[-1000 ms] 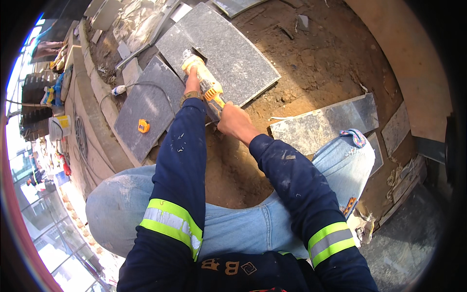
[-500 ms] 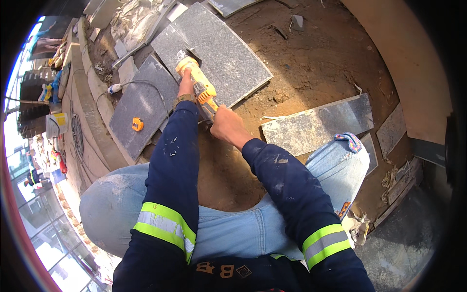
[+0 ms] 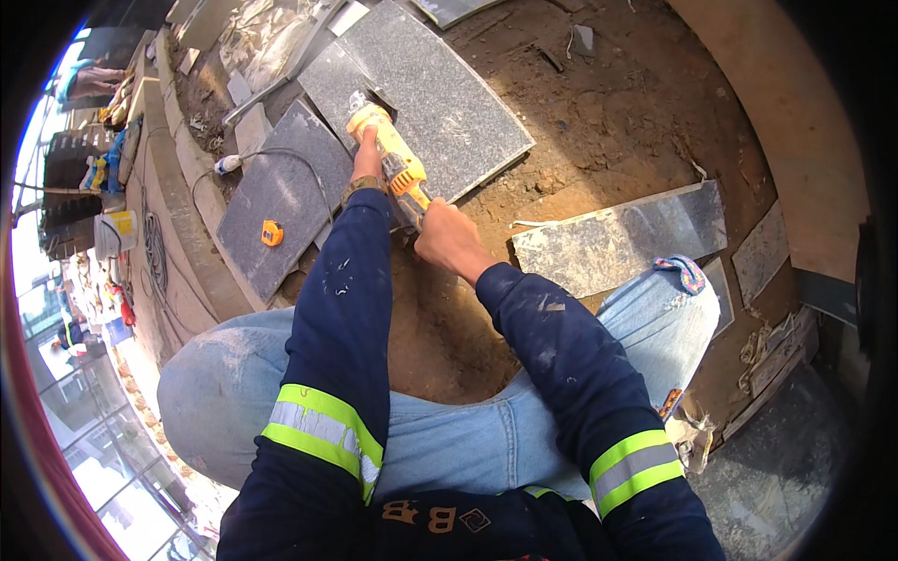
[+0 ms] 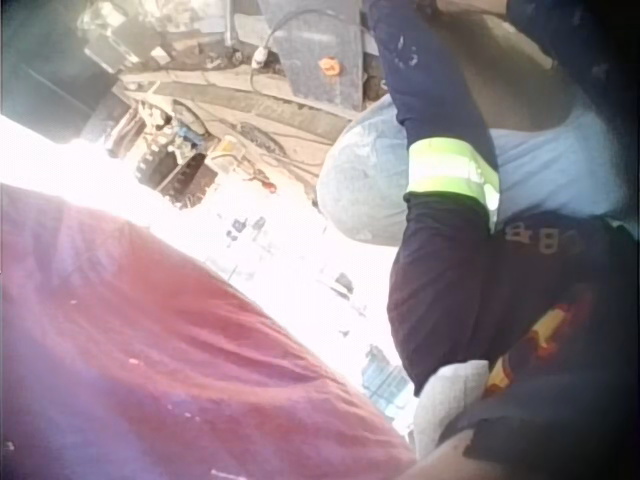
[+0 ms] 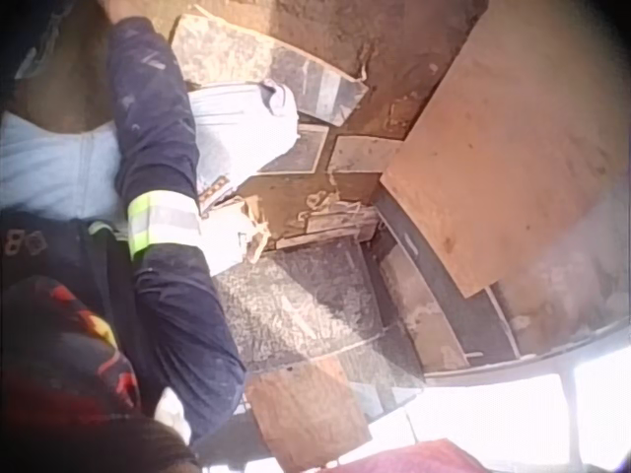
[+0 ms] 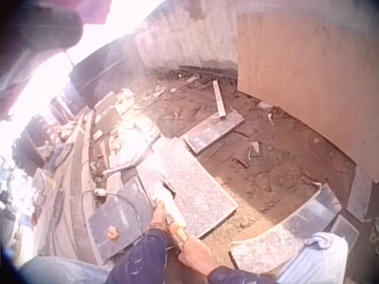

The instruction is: The person uses a handheld power tool to cut a straight line along a large grey tile placed on the ground. The person remains seated cross-legged throughout the process, guiding the tool steadily across the tile surface.

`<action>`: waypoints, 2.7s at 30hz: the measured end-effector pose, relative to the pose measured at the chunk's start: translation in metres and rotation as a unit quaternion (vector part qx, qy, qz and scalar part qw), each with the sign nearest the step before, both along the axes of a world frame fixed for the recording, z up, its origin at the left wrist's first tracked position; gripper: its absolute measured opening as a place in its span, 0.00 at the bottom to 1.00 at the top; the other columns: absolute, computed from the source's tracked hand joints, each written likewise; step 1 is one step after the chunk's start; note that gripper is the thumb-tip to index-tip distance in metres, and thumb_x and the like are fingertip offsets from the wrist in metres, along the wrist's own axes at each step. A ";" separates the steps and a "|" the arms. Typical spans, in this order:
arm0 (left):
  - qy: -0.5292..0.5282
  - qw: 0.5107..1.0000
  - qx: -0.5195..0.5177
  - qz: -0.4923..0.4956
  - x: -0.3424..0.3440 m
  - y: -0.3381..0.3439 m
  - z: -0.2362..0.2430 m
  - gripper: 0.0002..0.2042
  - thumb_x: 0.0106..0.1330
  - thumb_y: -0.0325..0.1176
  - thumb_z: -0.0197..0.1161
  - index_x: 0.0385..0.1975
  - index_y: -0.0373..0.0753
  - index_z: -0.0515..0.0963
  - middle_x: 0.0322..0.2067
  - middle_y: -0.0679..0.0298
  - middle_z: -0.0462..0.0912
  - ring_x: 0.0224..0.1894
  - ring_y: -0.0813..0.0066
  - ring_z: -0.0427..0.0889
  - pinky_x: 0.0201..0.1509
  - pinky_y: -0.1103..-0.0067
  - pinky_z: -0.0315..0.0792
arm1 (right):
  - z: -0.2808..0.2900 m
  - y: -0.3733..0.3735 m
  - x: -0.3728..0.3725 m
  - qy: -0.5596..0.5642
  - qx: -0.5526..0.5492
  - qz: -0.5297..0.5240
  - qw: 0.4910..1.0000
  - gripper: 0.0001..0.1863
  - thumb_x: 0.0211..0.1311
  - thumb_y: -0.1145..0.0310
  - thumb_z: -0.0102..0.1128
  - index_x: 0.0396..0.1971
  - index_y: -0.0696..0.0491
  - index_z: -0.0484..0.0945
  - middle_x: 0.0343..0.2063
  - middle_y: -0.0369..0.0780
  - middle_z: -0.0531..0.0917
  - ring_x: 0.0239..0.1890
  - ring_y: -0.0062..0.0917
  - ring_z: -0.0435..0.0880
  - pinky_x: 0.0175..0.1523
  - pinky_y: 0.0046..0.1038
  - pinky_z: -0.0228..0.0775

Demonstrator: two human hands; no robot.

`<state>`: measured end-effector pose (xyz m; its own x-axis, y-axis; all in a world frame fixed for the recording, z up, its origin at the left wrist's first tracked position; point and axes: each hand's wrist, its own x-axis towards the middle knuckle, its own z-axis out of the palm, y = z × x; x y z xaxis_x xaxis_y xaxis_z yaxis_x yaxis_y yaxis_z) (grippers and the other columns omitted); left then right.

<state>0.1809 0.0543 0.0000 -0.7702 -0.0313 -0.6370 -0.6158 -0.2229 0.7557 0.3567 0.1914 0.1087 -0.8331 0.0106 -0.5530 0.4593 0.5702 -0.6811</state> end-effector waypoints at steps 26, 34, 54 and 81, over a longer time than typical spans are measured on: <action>-0.002 1.000 0.024 0.000 -0.011 0.001 -0.013 0.22 0.67 0.52 0.56 0.46 0.38 0.77 0.34 0.60 0.84 0.29 0.64 0.84 0.37 0.68 0.80 | 0.000 -0.005 -0.015 -0.044 0.031 0.015 0.998 0.23 0.51 0.71 0.64 0.47 0.64 0.71 0.44 0.55 0.82 0.50 0.46 0.82 0.55 0.39 0.74; 0.003 1.000 0.002 0.010 -0.007 0.003 -0.015 0.24 0.66 0.52 0.57 0.49 0.37 0.77 0.34 0.60 0.84 0.32 0.65 0.84 0.39 0.68 0.79 | -0.004 -0.003 -0.007 -0.035 0.044 0.028 0.998 0.23 0.52 0.70 0.64 0.47 0.64 0.70 0.44 0.56 0.81 0.50 0.48 0.82 0.54 0.41 0.74; 0.009 1.000 -0.017 0.002 -0.003 -0.006 -0.025 0.24 0.65 0.54 0.58 0.48 0.39 0.77 0.34 0.60 0.84 0.32 0.65 0.84 0.37 0.68 0.80 | 0.004 -0.002 0.000 -0.019 0.035 0.028 0.999 0.21 0.52 0.70 0.60 0.43 0.67 0.73 0.41 0.60 0.81 0.46 0.51 0.82 0.51 0.43 0.75; 0.000 1.000 -0.012 -0.006 0.009 0.013 0.022 0.31 0.65 0.58 0.57 0.53 0.34 0.75 0.38 0.57 0.84 0.34 0.63 0.85 0.40 0.69 0.78 | 0.006 -0.003 -0.013 -0.059 0.047 0.037 0.996 0.26 0.50 0.67 0.67 0.48 0.64 0.71 0.46 0.55 0.81 0.50 0.46 0.82 0.54 0.40 0.75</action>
